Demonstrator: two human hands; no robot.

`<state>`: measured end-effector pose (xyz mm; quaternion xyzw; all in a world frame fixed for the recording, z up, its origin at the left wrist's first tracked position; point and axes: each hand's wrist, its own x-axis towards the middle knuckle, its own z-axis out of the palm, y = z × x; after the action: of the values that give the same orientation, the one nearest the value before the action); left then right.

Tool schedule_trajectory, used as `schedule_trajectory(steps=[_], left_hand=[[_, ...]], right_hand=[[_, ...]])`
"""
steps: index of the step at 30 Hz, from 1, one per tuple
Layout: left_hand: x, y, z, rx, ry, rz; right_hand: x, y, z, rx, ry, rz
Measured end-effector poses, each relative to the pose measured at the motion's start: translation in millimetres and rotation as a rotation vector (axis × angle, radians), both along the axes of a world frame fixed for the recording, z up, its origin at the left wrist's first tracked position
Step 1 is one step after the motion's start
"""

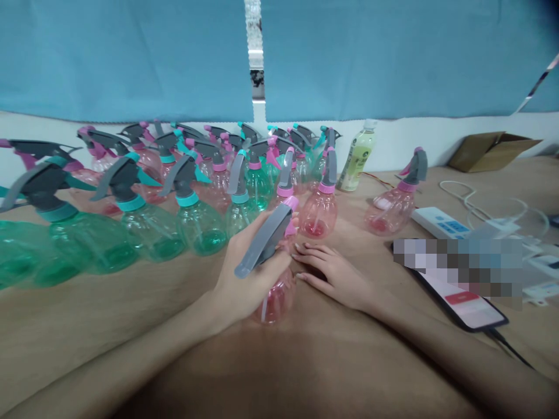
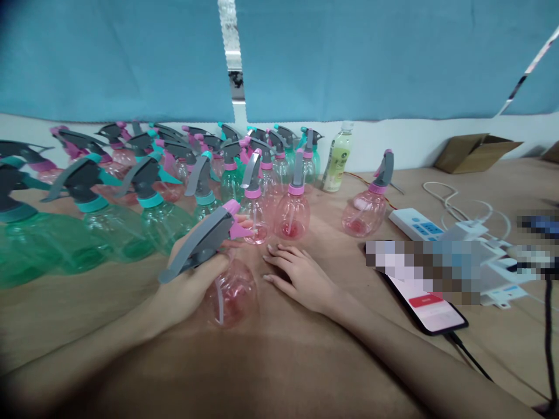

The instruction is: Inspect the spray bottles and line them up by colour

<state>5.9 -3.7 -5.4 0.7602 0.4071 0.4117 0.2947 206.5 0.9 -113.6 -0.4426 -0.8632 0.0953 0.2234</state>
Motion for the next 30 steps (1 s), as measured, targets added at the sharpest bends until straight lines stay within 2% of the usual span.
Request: schedule_trajectory(steps=[9, 30], left_hand=[[-0.4, 1.1, -5.1, 0.006, 0.021, 0.032], [-0.2, 3.2, -4.2, 0.031, -0.023, -0.034]], right_hand=[[0.3, 0.7, -1.4, 0.004, -0.001, 0.002], [0.1, 0.4, -1.1, -0.004, -0.009, -0.001]])
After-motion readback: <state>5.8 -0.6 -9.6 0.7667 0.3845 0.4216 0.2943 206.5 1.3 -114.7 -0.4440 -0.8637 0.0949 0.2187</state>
